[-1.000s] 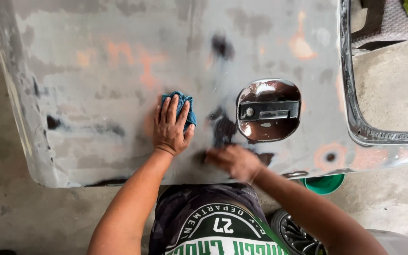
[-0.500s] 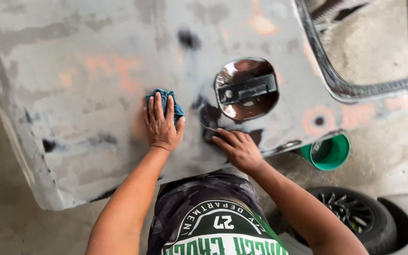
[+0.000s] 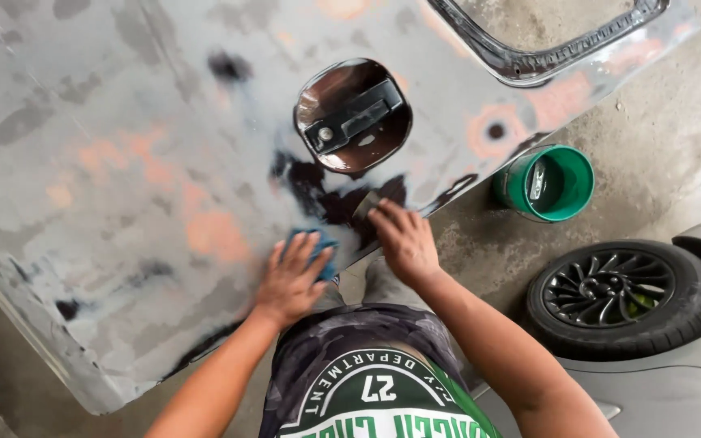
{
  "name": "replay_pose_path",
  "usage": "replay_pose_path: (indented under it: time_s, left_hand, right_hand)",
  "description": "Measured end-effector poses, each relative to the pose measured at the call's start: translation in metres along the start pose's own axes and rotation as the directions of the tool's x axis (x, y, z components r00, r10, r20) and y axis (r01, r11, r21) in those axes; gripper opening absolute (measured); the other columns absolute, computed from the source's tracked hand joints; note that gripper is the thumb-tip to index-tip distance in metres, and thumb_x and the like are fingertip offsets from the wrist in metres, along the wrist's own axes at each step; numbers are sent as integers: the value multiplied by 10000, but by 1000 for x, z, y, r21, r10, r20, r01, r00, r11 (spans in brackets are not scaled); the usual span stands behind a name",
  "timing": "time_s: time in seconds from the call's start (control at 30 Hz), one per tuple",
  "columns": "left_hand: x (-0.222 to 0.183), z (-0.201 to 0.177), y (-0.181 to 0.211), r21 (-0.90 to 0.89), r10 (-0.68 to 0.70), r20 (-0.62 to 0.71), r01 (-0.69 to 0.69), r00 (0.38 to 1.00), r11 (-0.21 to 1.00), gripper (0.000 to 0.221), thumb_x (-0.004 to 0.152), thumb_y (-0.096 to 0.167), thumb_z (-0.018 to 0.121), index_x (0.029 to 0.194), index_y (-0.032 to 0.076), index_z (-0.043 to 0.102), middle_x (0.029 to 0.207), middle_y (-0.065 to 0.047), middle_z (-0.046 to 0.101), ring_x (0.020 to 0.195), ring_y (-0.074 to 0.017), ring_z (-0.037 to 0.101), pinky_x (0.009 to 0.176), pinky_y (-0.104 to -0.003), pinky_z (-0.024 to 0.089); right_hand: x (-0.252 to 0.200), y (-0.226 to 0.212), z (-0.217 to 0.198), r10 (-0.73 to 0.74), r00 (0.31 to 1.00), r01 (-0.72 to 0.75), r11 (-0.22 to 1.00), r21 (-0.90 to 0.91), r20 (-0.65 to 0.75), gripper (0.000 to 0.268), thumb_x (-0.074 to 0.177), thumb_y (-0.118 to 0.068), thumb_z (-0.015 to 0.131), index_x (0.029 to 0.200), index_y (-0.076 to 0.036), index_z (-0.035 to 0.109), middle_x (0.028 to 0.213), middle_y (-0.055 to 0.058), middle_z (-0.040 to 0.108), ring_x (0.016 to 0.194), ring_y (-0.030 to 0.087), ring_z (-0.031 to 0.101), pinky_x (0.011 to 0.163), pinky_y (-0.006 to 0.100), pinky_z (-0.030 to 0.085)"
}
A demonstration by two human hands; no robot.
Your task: The person scrubs a large, silver metallic car part with a sponge and a blue cloth, repeatedly rinsing the tools in a green bucket of water. The person wipes the surface and edges of the part, focusing on removing residue.
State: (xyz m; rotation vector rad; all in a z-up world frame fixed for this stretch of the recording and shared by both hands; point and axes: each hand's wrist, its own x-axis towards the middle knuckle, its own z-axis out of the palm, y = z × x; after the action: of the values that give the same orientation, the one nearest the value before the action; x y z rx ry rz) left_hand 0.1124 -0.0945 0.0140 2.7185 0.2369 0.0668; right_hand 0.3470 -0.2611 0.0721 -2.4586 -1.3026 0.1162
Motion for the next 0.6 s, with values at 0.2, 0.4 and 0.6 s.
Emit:
replay_pose_path:
  time_s: [0.2, 0.4, 0.6]
  left_hand:
    - [4, 1, 20, 67, -160, -26, 162, 987, 985, 713, 933, 451, 558, 1570, 161, 423, 1673, -145, 235, 1549, -354, 191, 1239, -559, 126]
    - [182, 32, 105, 62, 66, 1, -66, 998, 996, 671, 940, 439, 586, 1552, 200, 450, 1651, -133, 314, 1525, -345, 263, 1221, -567, 203]
    - [310, 84, 174, 83, 168, -76, -162, 983, 983, 632, 925, 329, 651, 1512, 126, 532, 1630, -185, 359, 1491, -390, 319, 1184, -583, 256]
  right_hand:
    - [-18, 80, -20, 55, 990, -48, 997, -58, 127, 489, 917, 9, 611, 1376, -156, 645, 1434, 123, 580, 1085, 302, 590, 915, 414, 496]
    - [-54, 163, -51, 317, 921, -269, 938, 218, -228, 392, 919, -74, 703, 1301, -150, 659, 1339, 79, 642, 1148, 294, 586, 993, 392, 488]
    - [-136, 262, -74, 696, 626, -376, -126, 918, 352, 361, 985, -138, 645, 1345, -118, 639, 1204, -21, 694, 1061, 74, 620, 927, 246, 502]
